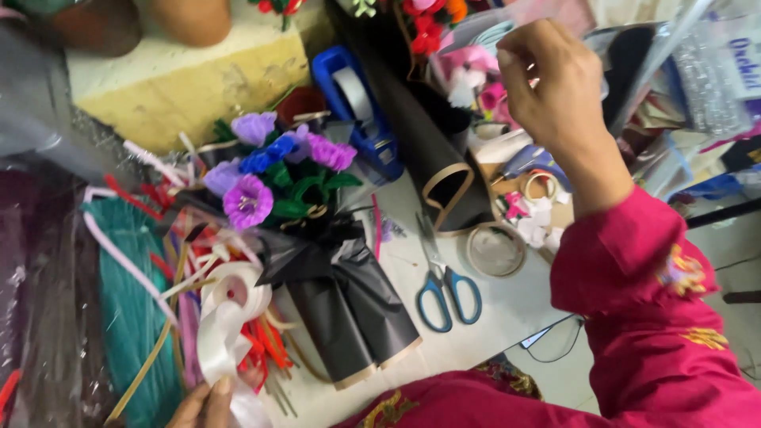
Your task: The person wraps a white ribbon around a black-wrapped flower bouquet, cuts the ribbon with scissors, and folds the ribbon ends. The person then moves a roll of black wrapping paper and a plastic container on the table.
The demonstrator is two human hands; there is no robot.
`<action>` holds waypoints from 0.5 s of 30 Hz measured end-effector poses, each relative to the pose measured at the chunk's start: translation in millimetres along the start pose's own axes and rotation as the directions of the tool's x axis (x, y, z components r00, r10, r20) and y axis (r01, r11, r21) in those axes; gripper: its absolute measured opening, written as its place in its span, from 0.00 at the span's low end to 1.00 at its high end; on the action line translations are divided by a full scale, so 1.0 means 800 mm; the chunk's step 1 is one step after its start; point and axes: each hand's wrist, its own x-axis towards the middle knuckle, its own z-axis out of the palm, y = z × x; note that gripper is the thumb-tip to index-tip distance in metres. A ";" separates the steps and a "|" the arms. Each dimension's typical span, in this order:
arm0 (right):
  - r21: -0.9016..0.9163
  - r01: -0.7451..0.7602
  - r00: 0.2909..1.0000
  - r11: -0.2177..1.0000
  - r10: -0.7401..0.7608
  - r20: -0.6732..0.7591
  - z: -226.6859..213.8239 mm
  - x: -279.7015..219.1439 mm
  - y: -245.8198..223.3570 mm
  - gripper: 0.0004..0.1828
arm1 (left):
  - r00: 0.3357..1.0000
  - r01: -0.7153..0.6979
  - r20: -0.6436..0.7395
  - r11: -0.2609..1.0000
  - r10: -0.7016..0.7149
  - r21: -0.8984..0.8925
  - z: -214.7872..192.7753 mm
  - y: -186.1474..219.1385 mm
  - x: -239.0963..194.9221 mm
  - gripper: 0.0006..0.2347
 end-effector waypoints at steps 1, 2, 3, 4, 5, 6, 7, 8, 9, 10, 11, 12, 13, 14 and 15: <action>0.012 -0.001 1.000 1.000 0.001 0.006 -0.003 -0.007 -0.033 0.00 | 1.000 0.008 -0.007 1.000 -0.008 0.008 0.000 0.038 -0.013 0.10; 0.172 0.016 0.999 0.985 -0.024 0.046 -0.008 -0.013 -0.066 0.05 | 0.997 0.073 0.008 0.997 -0.073 -0.025 0.001 0.076 -0.025 0.11; 0.325 0.030 0.995 0.945 -0.058 0.078 -0.014 -0.019 -0.097 0.10 | 0.991 0.135 0.026 0.989 -0.134 -0.065 0.006 0.113 -0.036 0.11; 0.331 0.032 0.995 0.943 -0.062 0.081 -0.008 -0.030 -0.126 0.10 | 0.990 0.141 0.020 0.988 -0.140 -0.064 0.008 0.094 -0.034 0.11; 0.382 0.005 0.979 0.924 -0.083 0.187 -0.001 -0.042 -0.155 0.05 | 0.998 0.054 -0.005 0.982 -0.056 -0.180 0.009 0.075 -0.034 0.09; 0.429 -0.026 0.951 0.903 -0.110 0.289 0.004 -0.053 -0.184 0.06 | 0.999 -0.036 -0.039 0.957 0.025 -0.289 0.010 0.056 -0.034 0.07; 0.440 -0.025 0.949 0.898 -0.117 0.292 0.025 -0.077 -0.191 0.06 | 0.999 -0.030 -0.049 0.958 0.017 -0.284 0.007 0.062 -0.036 0.07; 0.318 -0.151 0.872 0.936 -0.025 0.489 0.044 -0.100 -0.199 0.13 | 0.998 -0.055 -0.023 0.975 0.052 -0.215 0.004 0.068 -0.038 0.07; 0.167 -0.246 0.755 0.955 0.081 0.650 0.064 -0.123 -0.206 0.21 | 0.996 -0.087 0.005 0.985 0.088 -0.148 0.002 0.075 -0.037 0.07; 0.176 -0.242 0.755 0.954 0.071 0.652 0.072 -0.134 -0.213 0.21 | 0.996 -0.084 -0.004 0.986 0.084 -0.145 0.003 0.069 -0.035 0.07; 0.129 -0.394 0.601 0.910 0.149 0.785 0.080 -0.146 -0.219 0.22 | 0.997 -0.029 0.064 0.983 0.042 -0.181 0.005 0.063 -0.033 0.08; 0.052 -0.525 0.414 0.849 0.201 0.888 0.087 -0.157 -0.225 0.25 | 0.991 0.028 0.133 0.977 0.001 -0.214 0.007 0.058 -0.031 0.09; 0.059 -0.523 0.414 0.850 0.192 0.890 0.088 -0.157 -0.232 0.25 | 0.992 0.029 0.125 0.977 -0.003 -0.211 0.016 0.051 -0.031 0.09; 0.020 -0.589 0.351 0.808 0.233 0.907 0.089 -0.157 -0.238 0.25 | 0.991 -0.002 0.130 0.987 0.023 -0.163 0.025 0.044 -0.030 0.09; -0.023 -0.652 0.284 0.758 0.272 0.919 0.091 -0.157 -0.245 0.26 | 0.989 -0.035 0.139 0.993 0.051 -0.113 0.034 0.038 -0.028 0.09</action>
